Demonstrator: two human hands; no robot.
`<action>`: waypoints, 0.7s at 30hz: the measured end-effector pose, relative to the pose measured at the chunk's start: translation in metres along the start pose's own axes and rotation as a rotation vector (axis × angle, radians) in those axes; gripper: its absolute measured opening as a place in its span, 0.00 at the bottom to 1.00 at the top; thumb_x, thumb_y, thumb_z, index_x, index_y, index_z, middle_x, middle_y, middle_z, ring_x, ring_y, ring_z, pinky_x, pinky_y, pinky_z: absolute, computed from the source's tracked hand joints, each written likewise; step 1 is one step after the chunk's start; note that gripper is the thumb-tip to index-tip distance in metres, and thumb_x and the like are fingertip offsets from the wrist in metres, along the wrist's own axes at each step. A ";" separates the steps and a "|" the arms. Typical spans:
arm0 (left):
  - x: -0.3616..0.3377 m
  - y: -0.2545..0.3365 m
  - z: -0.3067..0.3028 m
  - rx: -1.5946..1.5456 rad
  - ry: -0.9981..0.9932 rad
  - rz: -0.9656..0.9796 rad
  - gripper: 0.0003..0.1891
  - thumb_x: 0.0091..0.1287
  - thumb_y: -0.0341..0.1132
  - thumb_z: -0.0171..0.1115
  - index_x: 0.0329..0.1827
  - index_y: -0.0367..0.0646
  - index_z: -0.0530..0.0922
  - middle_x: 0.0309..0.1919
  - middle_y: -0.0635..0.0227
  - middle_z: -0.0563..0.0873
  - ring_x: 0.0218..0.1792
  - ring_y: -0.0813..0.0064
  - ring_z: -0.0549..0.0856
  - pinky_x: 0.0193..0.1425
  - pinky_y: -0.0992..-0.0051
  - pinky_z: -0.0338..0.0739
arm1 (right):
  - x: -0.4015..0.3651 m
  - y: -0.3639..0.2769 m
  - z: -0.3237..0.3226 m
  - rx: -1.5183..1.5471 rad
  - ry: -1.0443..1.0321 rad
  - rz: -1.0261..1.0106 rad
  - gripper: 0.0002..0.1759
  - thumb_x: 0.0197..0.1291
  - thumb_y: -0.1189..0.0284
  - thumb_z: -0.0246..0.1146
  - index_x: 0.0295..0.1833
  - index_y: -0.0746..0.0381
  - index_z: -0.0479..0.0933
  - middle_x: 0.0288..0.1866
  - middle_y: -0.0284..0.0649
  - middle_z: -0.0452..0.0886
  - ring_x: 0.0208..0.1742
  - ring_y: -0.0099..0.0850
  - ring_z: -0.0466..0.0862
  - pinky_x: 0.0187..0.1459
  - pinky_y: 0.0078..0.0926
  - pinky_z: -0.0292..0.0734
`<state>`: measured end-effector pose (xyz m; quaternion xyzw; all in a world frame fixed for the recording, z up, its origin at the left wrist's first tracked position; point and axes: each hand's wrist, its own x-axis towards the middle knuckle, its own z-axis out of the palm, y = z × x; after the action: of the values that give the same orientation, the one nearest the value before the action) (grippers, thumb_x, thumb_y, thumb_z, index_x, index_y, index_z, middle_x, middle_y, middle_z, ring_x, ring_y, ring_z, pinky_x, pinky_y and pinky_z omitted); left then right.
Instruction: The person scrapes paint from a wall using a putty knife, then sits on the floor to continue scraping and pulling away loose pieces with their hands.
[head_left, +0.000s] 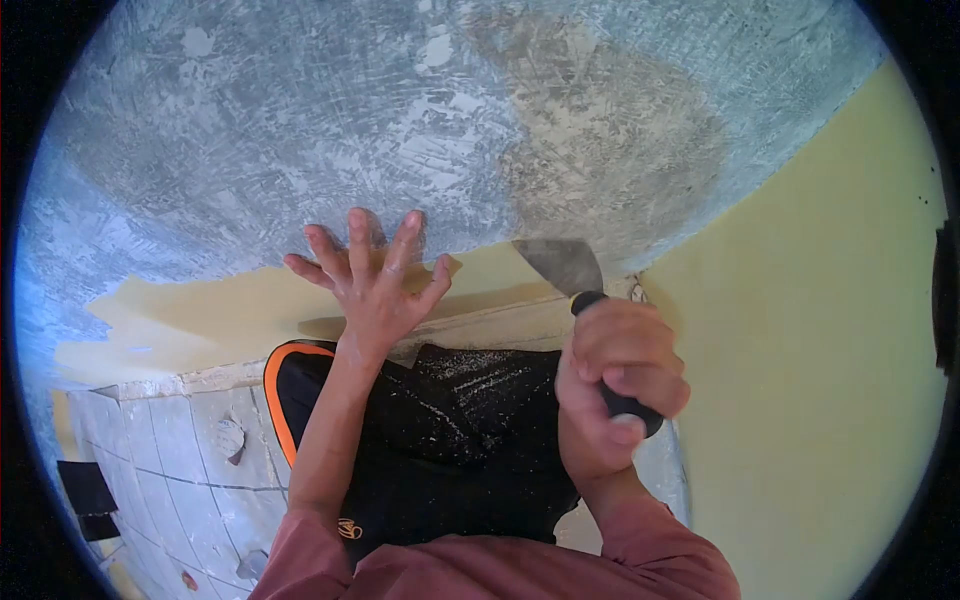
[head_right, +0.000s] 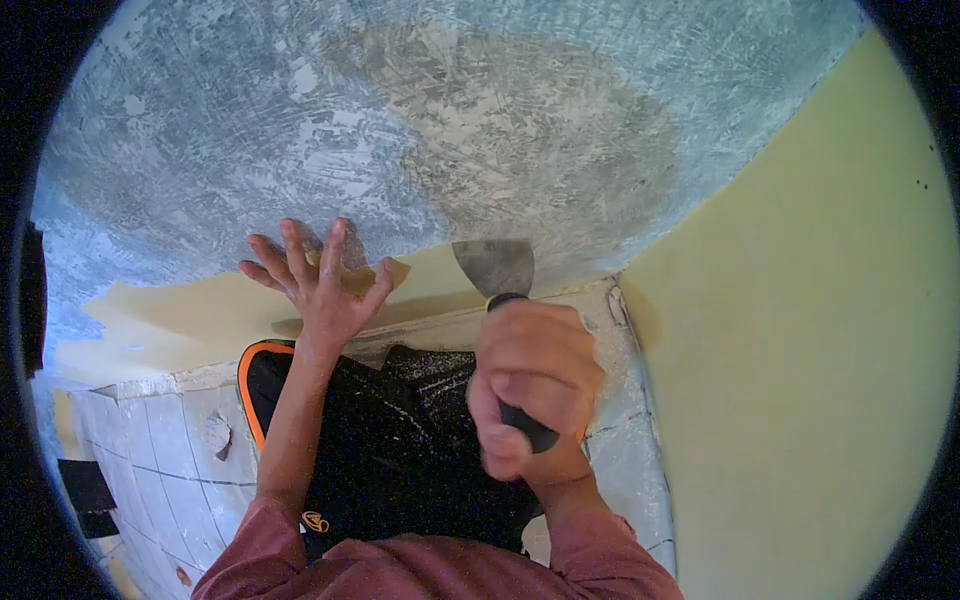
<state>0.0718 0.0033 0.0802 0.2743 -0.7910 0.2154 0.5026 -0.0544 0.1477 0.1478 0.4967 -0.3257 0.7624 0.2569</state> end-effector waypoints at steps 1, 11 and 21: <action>0.000 -0.001 0.001 0.000 -0.002 0.000 0.27 0.52 0.56 0.62 0.58 0.65 0.74 0.72 0.64 0.50 0.72 0.47 0.37 0.67 0.43 0.20 | 0.007 -0.002 -0.004 -0.003 0.007 -0.004 0.21 0.59 0.51 0.50 0.28 0.59 0.61 0.15 0.31 0.65 0.10 0.21 0.64 0.10 0.20 0.58; 0.000 -0.003 0.001 0.005 0.001 0.009 0.28 0.51 0.56 0.62 0.58 0.65 0.75 0.72 0.64 0.50 0.72 0.47 0.37 0.67 0.44 0.20 | 0.010 -0.001 -0.018 0.076 -0.026 -0.091 0.22 0.62 0.50 0.46 0.30 0.59 0.63 0.15 0.32 0.66 0.11 0.23 0.65 0.14 0.23 0.62; 0.003 -0.005 0.001 0.020 -0.005 0.007 0.27 0.52 0.56 0.61 0.58 0.65 0.74 0.72 0.64 0.50 0.72 0.46 0.37 0.67 0.43 0.21 | 0.018 -0.009 -0.021 0.068 -0.115 -0.139 0.20 0.62 0.52 0.47 0.31 0.59 0.63 0.18 0.32 0.68 0.14 0.25 0.68 0.17 0.23 0.65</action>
<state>0.0735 -0.0013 0.0827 0.2772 -0.7911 0.2245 0.4969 -0.0677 0.1707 0.1602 0.5696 -0.2786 0.7234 0.2732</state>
